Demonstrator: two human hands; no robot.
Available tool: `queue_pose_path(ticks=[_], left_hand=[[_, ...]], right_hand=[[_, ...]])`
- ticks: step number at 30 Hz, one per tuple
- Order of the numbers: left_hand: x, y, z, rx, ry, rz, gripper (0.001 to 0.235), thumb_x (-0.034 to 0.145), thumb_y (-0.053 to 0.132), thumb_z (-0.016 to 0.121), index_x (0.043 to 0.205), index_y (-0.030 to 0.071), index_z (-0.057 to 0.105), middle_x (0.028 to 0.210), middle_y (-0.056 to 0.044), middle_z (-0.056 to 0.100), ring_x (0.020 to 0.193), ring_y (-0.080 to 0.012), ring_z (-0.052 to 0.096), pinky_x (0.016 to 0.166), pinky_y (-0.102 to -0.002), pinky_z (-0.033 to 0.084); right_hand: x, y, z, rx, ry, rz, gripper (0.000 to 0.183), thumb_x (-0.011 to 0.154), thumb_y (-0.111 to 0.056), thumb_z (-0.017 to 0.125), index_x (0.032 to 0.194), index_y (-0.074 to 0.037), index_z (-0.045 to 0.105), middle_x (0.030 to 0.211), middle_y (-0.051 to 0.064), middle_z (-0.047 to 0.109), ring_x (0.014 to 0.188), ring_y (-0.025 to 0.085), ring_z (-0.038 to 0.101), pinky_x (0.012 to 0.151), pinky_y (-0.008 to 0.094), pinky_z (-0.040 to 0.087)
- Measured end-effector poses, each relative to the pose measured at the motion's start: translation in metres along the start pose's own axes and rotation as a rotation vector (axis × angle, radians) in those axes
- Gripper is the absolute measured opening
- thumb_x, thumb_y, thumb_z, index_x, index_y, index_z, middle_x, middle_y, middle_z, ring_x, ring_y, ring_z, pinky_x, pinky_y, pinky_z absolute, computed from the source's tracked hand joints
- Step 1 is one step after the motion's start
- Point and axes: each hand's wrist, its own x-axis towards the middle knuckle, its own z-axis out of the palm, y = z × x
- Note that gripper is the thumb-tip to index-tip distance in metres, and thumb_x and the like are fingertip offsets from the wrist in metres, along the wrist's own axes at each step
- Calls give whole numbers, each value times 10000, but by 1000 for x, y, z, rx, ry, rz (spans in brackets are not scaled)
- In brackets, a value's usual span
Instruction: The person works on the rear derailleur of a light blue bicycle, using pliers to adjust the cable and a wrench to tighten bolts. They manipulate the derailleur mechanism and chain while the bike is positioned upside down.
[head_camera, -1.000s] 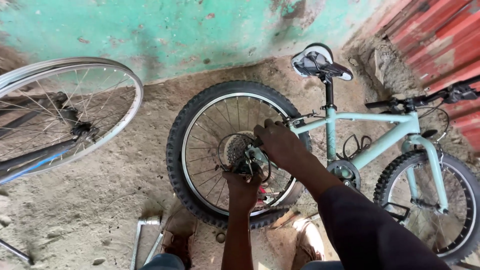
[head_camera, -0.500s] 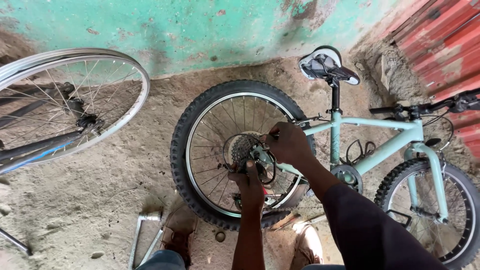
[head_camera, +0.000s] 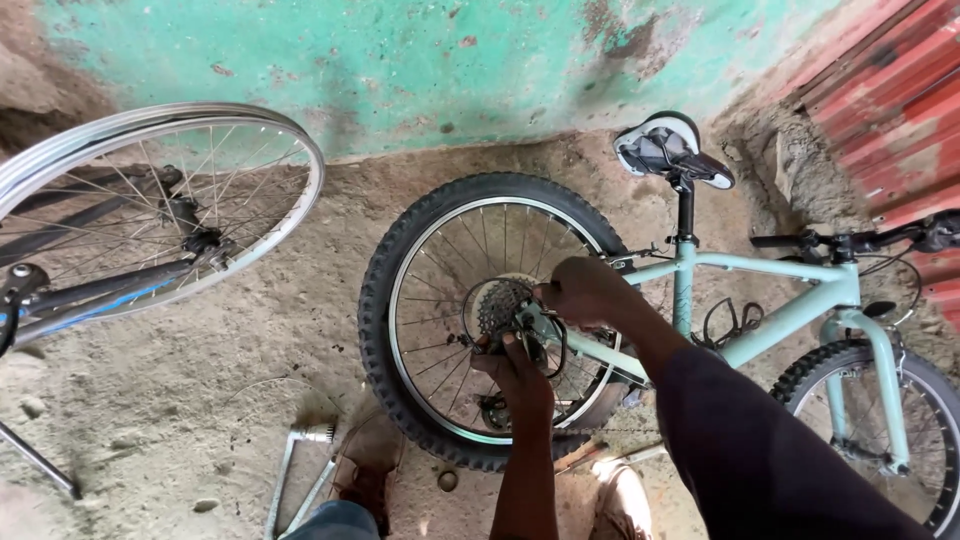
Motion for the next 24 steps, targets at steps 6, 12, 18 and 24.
queue_pose_path(ticks=[6,12,18,24], left_hand=[[-4,5,-9,19,-72,132,551,1074,396,425,1386,-25,258,1336,-230,428,1138,-274,523,1013,-429,454],[-3,6,-9,23,-89,103,619,1056,457,435,1377,-46,271,1392,-279,389,1210,-317,497,1083,-464,395],[-9,7,2,53,13,142,638,1030,494,640,1413,161,253,1175,-139,531,1069,-258,596,934,-405,530],[-17,30,-4,199,8,53,745,963,574,572,1235,-60,292,1140,-246,546,951,-278,591,843,-445,527]], right_hand=[[-7,15,14,756,93,141,519,1027,-282,563,630,48,618,510,231,589,391,267,614,311,322,456],[-26,2,6,724,43,168,437,1001,-323,650,830,78,682,579,232,667,395,249,644,329,300,533],[-17,-2,-2,66,-25,70,413,846,-413,745,1004,-32,776,871,253,758,924,446,753,791,534,638],[-9,4,-9,451,-142,191,301,916,-224,730,834,64,765,607,223,692,453,267,682,438,333,607]])
